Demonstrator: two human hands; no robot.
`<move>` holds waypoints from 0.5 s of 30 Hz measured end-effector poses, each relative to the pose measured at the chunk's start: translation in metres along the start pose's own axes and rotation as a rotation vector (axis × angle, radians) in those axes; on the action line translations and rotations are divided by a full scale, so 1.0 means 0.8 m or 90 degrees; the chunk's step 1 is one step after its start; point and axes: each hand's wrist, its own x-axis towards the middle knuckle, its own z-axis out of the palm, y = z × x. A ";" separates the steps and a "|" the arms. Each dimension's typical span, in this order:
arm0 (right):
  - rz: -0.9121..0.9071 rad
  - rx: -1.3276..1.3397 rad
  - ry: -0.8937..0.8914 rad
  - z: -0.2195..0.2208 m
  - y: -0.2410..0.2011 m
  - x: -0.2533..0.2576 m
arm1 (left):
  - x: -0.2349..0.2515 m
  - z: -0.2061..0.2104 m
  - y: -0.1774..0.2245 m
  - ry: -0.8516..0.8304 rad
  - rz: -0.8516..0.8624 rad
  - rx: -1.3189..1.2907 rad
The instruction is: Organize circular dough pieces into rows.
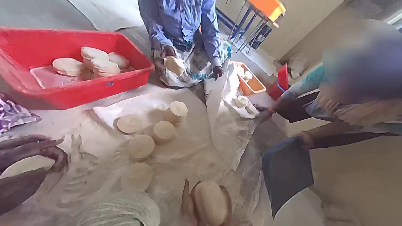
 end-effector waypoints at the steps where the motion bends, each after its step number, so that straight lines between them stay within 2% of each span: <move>1: 0.001 -0.122 0.054 0.014 -0.035 0.008 | 0.004 0.004 0.003 0.015 0.024 -0.038; 3: -0.041 -0.146 0.112 0.027 -0.076 0.012 | 0.007 0.002 0.013 -0.047 0.080 -0.057; 4: -0.054 -0.094 0.109 0.020 -0.088 0.006 | 0.004 0.002 0.021 -0.074 0.097 -0.028; 6: -0.048 0.082 0.030 -0.005 -0.102 -0.006 | 0.002 0.004 0.043 -0.118 0.096 0.025; 8: -0.040 0.214 -0.072 -0.032 -0.087 -0.014 | -0.004 0.015 0.050 -0.138 0.090 0.077; 10: -0.001 0.286 -0.124 -0.043 -0.051 -0.023 | -0.010 0.025 0.040 -0.163 0.081 0.129; 12: 0.082 0.343 -0.083 -0.038 -0.017 -0.035 | -0.009 0.027 0.026 -0.131 0.064 0.184; 15: 0.199 0.402 0.081 -0.015 0.009 -0.028 | -0.005 0.018 0.003 -0.031 0.028 0.241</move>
